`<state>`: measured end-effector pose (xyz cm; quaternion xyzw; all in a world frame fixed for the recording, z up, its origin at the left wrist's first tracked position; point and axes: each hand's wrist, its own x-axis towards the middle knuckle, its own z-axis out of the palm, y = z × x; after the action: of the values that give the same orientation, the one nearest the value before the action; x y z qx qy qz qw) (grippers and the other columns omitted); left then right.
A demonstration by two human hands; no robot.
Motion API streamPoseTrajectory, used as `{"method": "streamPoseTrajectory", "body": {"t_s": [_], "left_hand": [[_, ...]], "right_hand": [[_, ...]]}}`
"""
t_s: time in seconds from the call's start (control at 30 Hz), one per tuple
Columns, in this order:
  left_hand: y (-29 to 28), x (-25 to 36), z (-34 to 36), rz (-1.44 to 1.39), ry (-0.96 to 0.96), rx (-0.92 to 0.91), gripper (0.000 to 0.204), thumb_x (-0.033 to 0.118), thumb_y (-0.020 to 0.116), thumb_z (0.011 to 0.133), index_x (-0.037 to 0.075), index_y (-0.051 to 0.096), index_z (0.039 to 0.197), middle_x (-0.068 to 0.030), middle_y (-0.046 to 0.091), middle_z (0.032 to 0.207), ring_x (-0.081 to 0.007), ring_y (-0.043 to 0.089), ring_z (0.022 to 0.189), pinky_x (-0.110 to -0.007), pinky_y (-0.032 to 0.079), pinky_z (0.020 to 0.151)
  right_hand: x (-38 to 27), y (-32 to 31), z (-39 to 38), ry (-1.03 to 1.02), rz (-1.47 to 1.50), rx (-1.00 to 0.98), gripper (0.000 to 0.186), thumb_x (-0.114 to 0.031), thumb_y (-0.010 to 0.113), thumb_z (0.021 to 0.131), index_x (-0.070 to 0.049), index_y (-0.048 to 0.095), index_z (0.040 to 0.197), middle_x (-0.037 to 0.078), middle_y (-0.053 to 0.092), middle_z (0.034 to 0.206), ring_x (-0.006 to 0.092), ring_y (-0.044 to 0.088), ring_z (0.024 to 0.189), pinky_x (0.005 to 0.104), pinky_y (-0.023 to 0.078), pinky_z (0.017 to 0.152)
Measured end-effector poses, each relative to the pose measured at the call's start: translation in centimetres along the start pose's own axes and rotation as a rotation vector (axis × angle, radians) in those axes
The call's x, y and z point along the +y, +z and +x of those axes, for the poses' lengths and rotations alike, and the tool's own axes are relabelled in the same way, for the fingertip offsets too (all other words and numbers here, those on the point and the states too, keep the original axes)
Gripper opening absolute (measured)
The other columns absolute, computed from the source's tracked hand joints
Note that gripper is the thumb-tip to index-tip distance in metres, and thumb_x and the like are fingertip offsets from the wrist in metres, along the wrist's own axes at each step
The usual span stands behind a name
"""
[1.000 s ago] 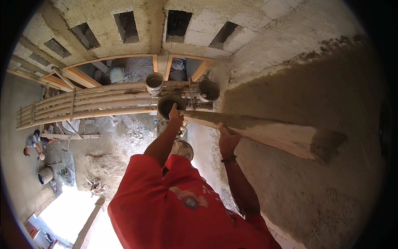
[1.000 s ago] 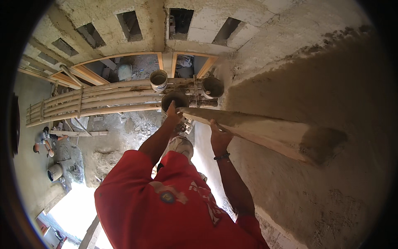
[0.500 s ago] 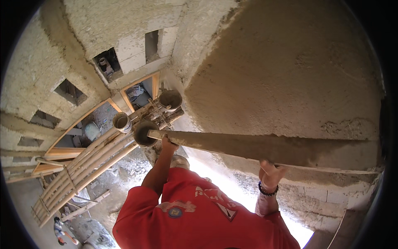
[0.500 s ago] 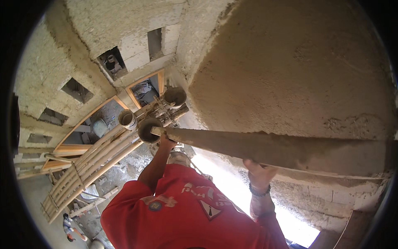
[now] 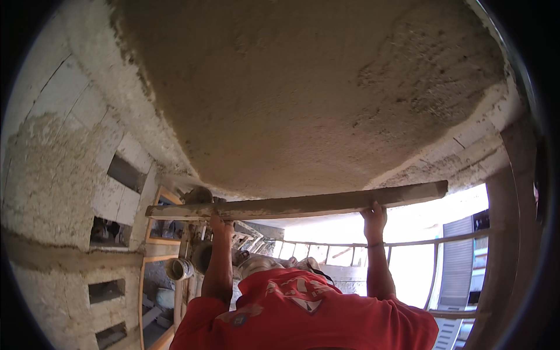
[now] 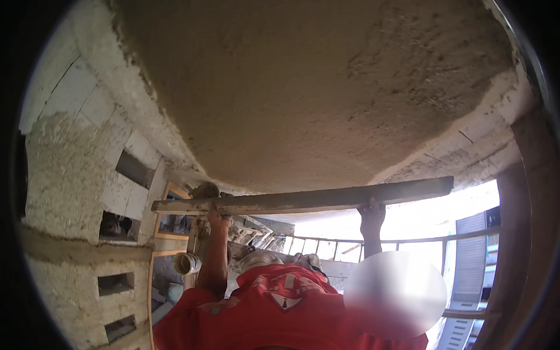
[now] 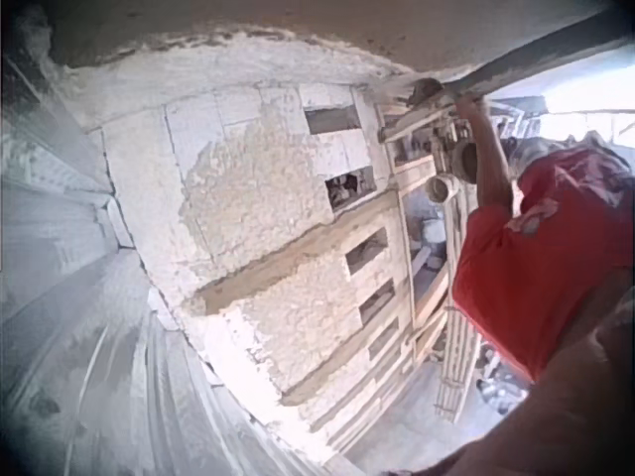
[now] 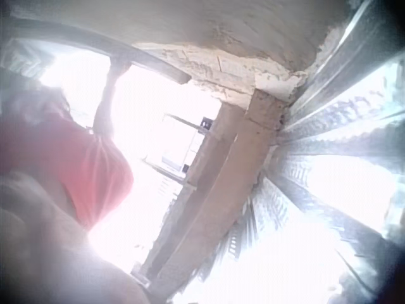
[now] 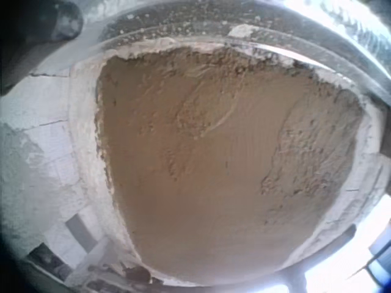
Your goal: The person applies plaster to a circular opening in the ceiling using a trowel and then smooths the surrounding ceiling surface using a long wooden board.
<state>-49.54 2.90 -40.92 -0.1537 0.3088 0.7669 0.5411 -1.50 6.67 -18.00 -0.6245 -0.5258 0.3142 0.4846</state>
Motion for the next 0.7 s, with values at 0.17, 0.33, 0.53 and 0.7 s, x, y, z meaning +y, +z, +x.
{"method": "streamPoseTrajectory", "body": {"t_s": [0.17,0.33,0.53,0.7], "left_hand": [[9.3,8.1,10.3,0.178,-0.036,-0.369,0.023,0.027,0.053,0.092,0.011,0.059,0.108,-0.0049,0.059,0.100,-0.0212,0.058,0.082,-0.039,0.049,0.066],[20.2,6.7,12.4,0.348,0.155,-0.228,0.029,0.021,0.058,0.087,0.011,0.057,0.114,-0.0067,0.057,0.105,-0.0241,0.055,0.089,-0.041,0.046,0.067],[25.1,11.1,18.4,0.432,0.301,-0.353,0.037,0.018,0.061,0.084,0.009,0.055,0.119,-0.0071,0.057,0.111,-0.0258,0.056,0.093,-0.041,0.047,0.080],[24.6,15.9,21.0,1.498,1.229,-0.317,0.043,0.024,0.055,0.088,0.009,0.049,0.128,-0.0070,0.054,0.118,-0.0240,0.054,0.106,-0.038,0.048,0.087]], "right_hand": [[0.3,4.0,3.3,-0.068,0.139,-0.017,0.029,-0.026,0.056,0.089,0.001,0.056,0.101,0.012,0.061,0.096,0.0215,0.060,0.087,0.0326,0.051,0.076],[2.6,7.4,5.9,0.071,0.726,0.028,0.041,-0.035,0.044,0.095,0.003,0.054,0.104,0.017,0.060,0.103,0.0254,0.062,0.092,0.0349,0.054,0.081],[4.0,14.1,10.1,0.269,1.125,0.016,0.036,-0.032,0.049,0.094,0.002,0.055,0.105,0.015,0.061,0.099,0.0256,0.062,0.093,0.0339,0.054,0.081],[2.5,17.5,13.3,0.080,1.025,0.108,0.033,-0.031,0.054,0.091,0.000,0.056,0.103,0.011,0.062,0.094,0.0269,0.062,0.088,0.0370,0.056,0.071]]}}
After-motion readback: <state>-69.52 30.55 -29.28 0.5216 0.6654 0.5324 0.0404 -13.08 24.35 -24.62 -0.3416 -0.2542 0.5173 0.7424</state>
